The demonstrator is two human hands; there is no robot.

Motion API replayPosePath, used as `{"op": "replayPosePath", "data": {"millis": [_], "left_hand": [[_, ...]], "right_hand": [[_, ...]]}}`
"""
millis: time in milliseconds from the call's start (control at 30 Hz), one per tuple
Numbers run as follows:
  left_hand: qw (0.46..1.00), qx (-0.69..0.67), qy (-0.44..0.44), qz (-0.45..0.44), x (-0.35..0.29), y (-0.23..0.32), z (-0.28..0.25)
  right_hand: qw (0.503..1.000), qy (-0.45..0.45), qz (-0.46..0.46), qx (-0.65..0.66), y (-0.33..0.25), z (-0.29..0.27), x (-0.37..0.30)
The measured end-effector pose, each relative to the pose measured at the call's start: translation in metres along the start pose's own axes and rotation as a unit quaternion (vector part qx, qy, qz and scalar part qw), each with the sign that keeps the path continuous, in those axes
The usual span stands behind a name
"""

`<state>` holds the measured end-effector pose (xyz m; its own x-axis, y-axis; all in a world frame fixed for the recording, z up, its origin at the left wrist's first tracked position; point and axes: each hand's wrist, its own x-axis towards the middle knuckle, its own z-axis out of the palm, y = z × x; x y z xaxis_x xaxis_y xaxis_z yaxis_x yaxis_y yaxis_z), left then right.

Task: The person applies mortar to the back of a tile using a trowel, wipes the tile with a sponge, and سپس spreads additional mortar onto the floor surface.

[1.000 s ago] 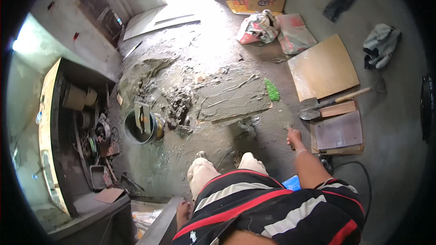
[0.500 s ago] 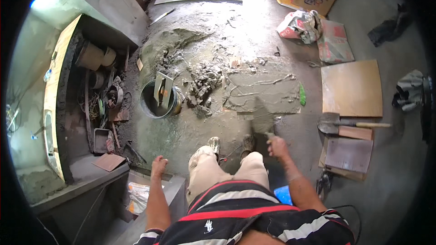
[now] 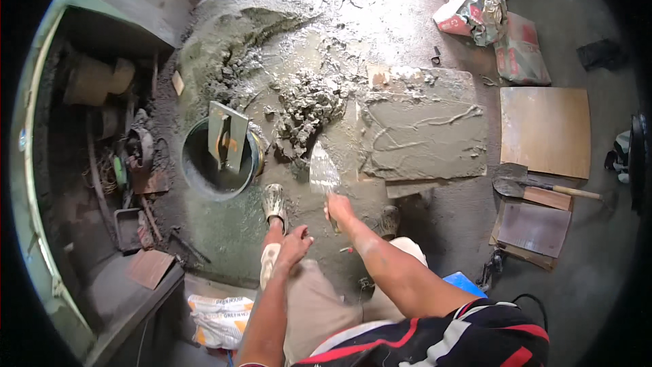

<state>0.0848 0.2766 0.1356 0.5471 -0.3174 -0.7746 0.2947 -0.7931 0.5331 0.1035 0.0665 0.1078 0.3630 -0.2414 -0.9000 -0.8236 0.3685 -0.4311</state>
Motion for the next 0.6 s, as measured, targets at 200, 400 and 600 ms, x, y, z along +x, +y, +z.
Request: {"op": "replayPosePath", "data": {"millis": [200,400,600], "left_hand": [[0.994,0.062,-0.086,-0.033,0.126,-0.043,0.001],[0.99,-0.055,-0.133,-0.012,0.163,-0.024,-0.034],[0.974,-0.04,-0.224,-0.01,0.184,-0.011,-0.044]], "right_hand": [[0.992,0.095,-0.031,0.07,-0.085,0.049,0.247],[0.979,0.114,-0.162,-0.035,-0.095,0.047,0.368],[0.96,0.212,-0.084,-0.163,0.019,-0.01,0.385]]}}
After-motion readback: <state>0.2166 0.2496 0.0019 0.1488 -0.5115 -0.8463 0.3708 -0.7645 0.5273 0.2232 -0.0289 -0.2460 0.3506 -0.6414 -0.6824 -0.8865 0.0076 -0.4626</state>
